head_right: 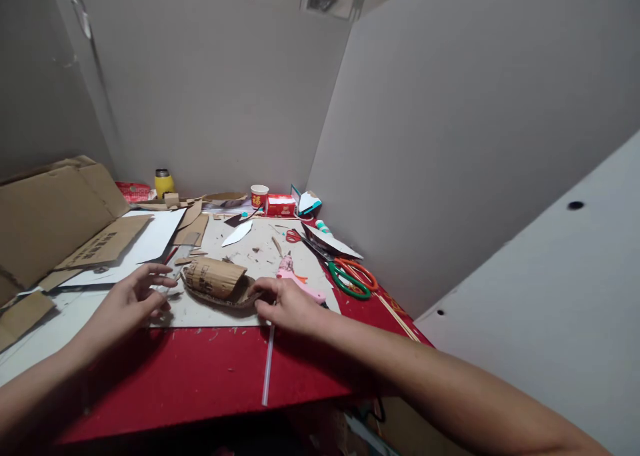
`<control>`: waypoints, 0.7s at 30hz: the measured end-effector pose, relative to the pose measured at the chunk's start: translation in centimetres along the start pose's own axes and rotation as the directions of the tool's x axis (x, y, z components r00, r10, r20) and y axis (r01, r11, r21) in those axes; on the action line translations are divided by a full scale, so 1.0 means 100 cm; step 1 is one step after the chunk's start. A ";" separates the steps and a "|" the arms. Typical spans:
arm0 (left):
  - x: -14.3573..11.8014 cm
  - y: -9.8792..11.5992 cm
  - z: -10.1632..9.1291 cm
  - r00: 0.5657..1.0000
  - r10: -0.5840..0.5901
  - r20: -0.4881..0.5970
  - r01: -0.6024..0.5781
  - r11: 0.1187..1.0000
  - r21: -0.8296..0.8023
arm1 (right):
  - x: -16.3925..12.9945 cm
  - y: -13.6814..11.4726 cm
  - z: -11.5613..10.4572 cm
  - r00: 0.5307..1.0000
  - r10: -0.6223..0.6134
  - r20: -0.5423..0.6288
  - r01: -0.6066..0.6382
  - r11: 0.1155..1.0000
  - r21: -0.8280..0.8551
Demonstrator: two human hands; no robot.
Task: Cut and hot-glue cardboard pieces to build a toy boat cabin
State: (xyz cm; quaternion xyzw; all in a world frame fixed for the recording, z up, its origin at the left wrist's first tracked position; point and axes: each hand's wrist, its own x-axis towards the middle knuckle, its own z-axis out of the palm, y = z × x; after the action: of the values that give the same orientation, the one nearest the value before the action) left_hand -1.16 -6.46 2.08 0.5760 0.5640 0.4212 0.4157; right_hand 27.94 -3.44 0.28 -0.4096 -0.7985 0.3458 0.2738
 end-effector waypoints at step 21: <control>0.010 0.003 0.017 0.966 -0.076 0.249 0.080 0.997 -0.006 | 0.021 0.006 -0.011 0.997 0.034 0.072 -0.038 0.998 0.044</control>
State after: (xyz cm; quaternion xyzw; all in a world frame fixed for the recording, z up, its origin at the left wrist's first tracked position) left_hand 0.55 -5.43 1.93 0.5981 0.5265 0.3334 0.5038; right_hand 27.93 -1.10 0.80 -0.4050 -0.7922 0.3831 0.2482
